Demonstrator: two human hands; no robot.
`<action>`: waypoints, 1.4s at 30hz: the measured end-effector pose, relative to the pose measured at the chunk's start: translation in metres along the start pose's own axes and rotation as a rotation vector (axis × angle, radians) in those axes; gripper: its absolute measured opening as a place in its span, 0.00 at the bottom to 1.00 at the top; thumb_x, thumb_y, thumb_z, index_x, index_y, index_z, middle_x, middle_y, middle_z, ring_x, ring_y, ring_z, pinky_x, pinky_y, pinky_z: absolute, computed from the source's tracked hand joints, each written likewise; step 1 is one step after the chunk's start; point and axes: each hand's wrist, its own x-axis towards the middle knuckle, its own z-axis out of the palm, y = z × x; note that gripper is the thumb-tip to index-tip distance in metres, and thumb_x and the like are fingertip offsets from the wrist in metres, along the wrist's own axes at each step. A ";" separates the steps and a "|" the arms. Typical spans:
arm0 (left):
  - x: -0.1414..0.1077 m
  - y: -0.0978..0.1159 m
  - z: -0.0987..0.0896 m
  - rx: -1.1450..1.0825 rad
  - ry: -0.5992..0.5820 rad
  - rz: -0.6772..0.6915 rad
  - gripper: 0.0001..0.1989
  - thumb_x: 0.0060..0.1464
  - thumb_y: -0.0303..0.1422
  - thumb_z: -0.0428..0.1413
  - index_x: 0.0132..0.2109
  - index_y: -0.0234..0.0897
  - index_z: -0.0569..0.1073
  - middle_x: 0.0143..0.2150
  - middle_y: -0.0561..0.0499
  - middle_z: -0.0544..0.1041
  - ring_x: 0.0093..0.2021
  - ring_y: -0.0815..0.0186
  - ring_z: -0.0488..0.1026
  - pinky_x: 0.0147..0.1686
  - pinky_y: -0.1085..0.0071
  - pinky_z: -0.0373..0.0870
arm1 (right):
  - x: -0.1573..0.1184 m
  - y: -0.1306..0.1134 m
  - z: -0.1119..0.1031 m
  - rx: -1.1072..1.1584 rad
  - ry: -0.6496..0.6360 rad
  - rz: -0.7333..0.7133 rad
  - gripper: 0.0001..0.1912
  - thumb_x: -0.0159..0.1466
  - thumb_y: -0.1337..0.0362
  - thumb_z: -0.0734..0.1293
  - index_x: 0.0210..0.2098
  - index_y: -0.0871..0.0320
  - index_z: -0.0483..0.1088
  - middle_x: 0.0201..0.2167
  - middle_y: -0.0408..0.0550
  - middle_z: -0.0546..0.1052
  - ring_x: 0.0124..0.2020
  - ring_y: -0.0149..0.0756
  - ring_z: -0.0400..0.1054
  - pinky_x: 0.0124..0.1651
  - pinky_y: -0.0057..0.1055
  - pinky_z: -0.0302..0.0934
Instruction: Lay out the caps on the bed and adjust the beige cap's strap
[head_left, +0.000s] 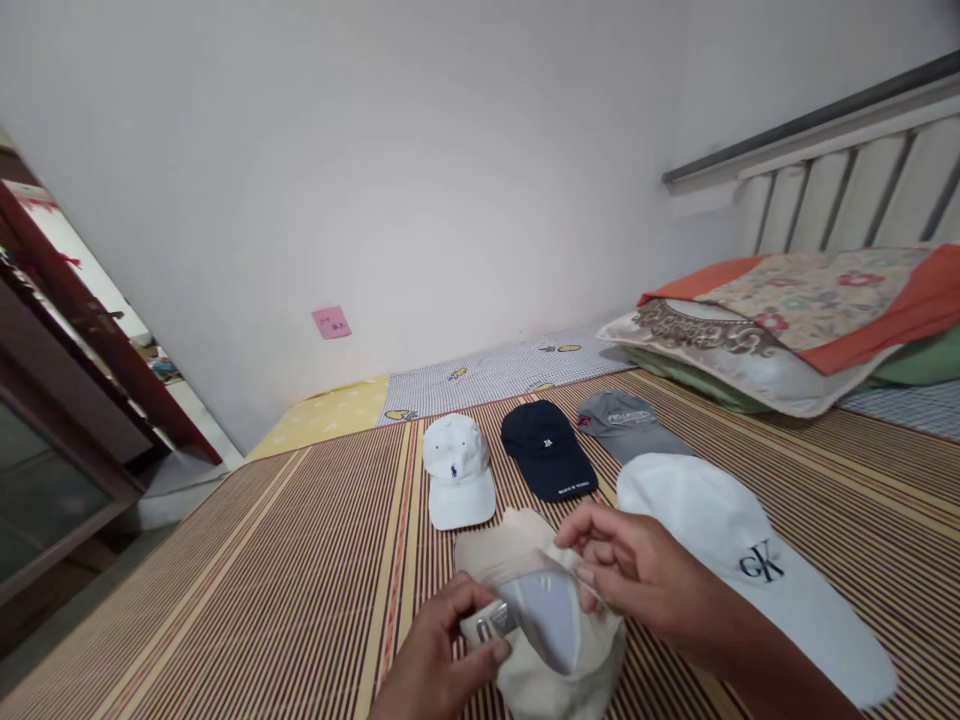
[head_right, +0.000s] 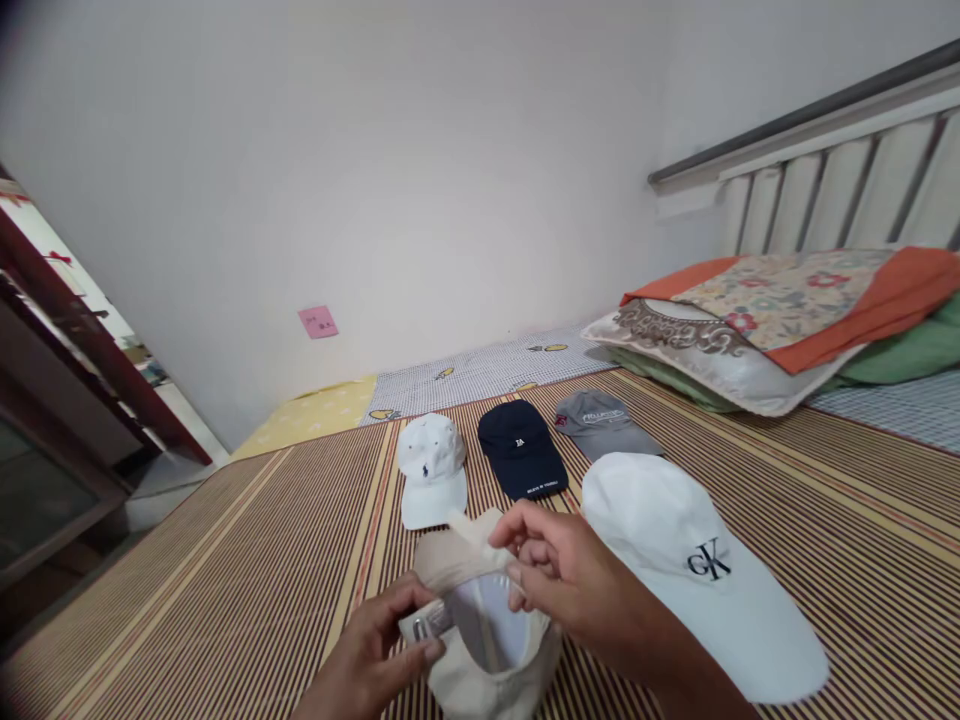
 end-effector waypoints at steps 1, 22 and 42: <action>0.000 0.001 -0.001 0.031 -0.014 0.023 0.14 0.56 0.45 0.63 0.34 0.38 0.77 0.36 0.50 0.72 0.39 0.62 0.68 0.40 0.68 0.62 | 0.001 -0.001 0.000 0.061 0.016 -0.011 0.09 0.63 0.61 0.70 0.42 0.54 0.71 0.32 0.42 0.75 0.32 0.35 0.73 0.34 0.29 0.64; -0.010 0.002 -0.005 -0.189 -0.074 0.037 0.16 0.61 0.47 0.59 0.37 0.37 0.75 0.36 0.50 0.71 0.39 0.62 0.66 0.41 0.67 0.61 | -0.005 -0.003 0.007 0.076 -0.105 0.033 0.16 0.62 0.52 0.74 0.38 0.60 0.76 0.23 0.40 0.71 0.24 0.27 0.64 0.27 0.22 0.56; -0.009 -0.016 0.006 -0.554 -0.072 0.039 0.14 0.59 0.42 0.63 0.34 0.37 0.72 0.34 0.53 0.66 0.36 0.65 0.61 0.39 0.68 0.58 | -0.003 -0.015 0.037 0.051 -0.085 0.068 0.07 0.61 0.61 0.71 0.35 0.59 0.75 0.22 0.37 0.70 0.17 0.22 0.58 0.19 0.18 0.53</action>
